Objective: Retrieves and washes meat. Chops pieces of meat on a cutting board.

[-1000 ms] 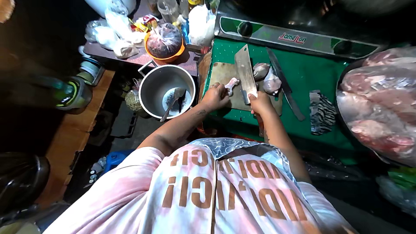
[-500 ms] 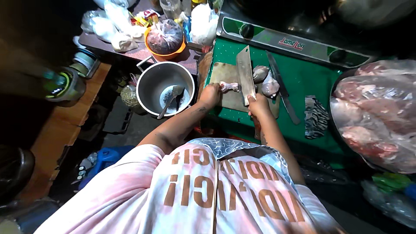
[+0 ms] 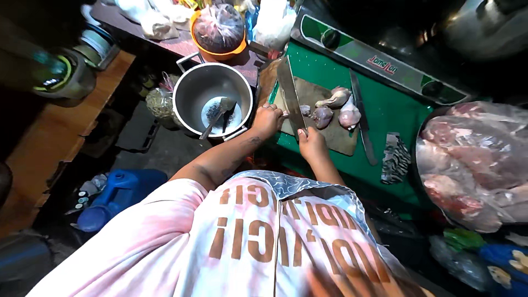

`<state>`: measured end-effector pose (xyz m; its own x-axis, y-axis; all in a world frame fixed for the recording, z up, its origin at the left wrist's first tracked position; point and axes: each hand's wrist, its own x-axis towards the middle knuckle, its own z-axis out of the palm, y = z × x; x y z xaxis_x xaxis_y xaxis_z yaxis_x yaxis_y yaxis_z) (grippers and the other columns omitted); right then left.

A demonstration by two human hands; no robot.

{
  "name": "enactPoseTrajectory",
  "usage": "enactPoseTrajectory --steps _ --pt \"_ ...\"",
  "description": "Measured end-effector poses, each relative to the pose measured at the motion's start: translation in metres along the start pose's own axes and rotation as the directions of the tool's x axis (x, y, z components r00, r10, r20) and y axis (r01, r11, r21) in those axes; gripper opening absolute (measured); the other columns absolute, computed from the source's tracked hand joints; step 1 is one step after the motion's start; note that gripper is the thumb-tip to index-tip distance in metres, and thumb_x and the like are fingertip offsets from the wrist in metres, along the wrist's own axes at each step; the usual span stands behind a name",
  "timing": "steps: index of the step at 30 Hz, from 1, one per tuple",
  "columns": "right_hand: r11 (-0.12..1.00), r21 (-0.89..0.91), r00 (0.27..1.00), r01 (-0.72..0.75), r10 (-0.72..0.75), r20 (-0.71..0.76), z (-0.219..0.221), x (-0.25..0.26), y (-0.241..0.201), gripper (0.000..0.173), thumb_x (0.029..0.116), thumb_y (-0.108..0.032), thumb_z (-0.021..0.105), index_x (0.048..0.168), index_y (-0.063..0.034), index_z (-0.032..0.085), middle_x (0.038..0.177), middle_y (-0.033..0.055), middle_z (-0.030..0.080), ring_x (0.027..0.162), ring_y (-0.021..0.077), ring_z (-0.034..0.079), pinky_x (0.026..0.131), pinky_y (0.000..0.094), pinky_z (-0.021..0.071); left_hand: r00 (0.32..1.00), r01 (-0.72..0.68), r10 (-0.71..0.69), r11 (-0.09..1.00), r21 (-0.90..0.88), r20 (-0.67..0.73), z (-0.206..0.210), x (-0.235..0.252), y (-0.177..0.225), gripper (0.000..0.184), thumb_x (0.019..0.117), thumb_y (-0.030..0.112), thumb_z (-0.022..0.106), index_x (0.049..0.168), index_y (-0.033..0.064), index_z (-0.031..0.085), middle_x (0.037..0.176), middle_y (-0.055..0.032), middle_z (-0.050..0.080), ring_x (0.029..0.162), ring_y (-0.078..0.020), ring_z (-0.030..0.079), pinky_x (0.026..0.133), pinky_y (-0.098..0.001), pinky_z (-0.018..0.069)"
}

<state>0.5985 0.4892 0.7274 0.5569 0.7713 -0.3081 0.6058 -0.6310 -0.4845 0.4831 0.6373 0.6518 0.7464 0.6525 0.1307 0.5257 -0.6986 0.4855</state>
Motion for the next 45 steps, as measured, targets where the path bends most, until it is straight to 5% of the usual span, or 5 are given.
enactPoseTrajectory --steps 13,20,35,40,45 --pt "0.989 -0.095 0.964 0.111 -0.130 -0.230 -0.025 -0.005 -0.063 0.038 0.1113 -0.030 0.044 0.124 0.0018 0.060 0.098 0.0226 0.071 0.097 0.0393 0.071 0.087 0.0570 0.0556 0.999 -0.053 0.052 0.998 -0.043 -0.012 0.003 -0.001 -0.006 0.023 0.0991 0.023 0.061 0.097 0.0038 0.073 0.104 -0.0173 0.070 0.112 -0.0398 0.063 0.094 -0.0562 0.0496" --pt "0.969 -0.240 0.993 -0.062 0.084 0.080 0.010 0.039 -0.051 0.044 0.1116 -0.032 0.040 0.128 0.0037 0.059 0.120 0.0271 0.067 0.116 0.0427 0.065 0.097 0.0614 0.0518 0.989 -0.117 0.110 0.991 -0.067 -0.095 0.007 -0.002 -0.012 0.021 0.0966 0.019 0.061 0.094 0.0031 0.074 0.098 -0.0165 0.071 0.107 -0.0387 0.065 0.088 -0.0557 0.0513" --pt "0.983 -0.157 0.989 -0.095 0.111 0.098 0.012 0.083 -0.086 0.045 0.1124 -0.031 0.038 0.137 0.0022 0.055 0.124 0.0271 0.065 0.114 0.0416 0.067 0.095 0.0603 0.0527 0.987 -0.161 0.160 0.982 -0.099 -0.021 0.003 -0.005 -0.017 0.021 0.0975 0.021 0.062 0.097 0.0030 0.072 0.105 -0.0166 0.069 0.115 -0.0393 0.061 0.090 -0.0568 0.0480" --pt "0.993 -0.050 0.985 -0.107 0.113 0.127 0.007 0.092 -0.074 0.046 0.1120 -0.035 0.041 0.136 0.0024 0.054 0.114 0.0271 0.065 0.088 0.0375 0.071 0.079 0.0547 0.0588 0.978 -0.198 0.173 0.946 -0.255 -0.118 0.002 -0.025 -0.024 0.025 0.1012 0.023 0.061 0.097 -0.0001 0.071 0.103 -0.0182 0.070 0.110 -0.0367 0.066 0.099 -0.0534 0.0507" --pt "0.931 0.317 0.980 -0.178 0.141 0.137 -0.017 0.045 -0.030 0.042 0.1105 -0.038 0.047 0.129 -0.0008 0.054 0.071 0.0080 0.056 0.050 0.0166 0.056 0.052 0.0366 0.0553 0.993 0.025 -0.081 0.864 -0.503 -0.089 -0.032 -0.036 -0.021 0.017 0.0954 0.011 0.067 0.098 -0.0050 0.071 0.099 -0.0196 0.071 0.095 -0.0293 0.070 0.091 -0.0453 0.0565"
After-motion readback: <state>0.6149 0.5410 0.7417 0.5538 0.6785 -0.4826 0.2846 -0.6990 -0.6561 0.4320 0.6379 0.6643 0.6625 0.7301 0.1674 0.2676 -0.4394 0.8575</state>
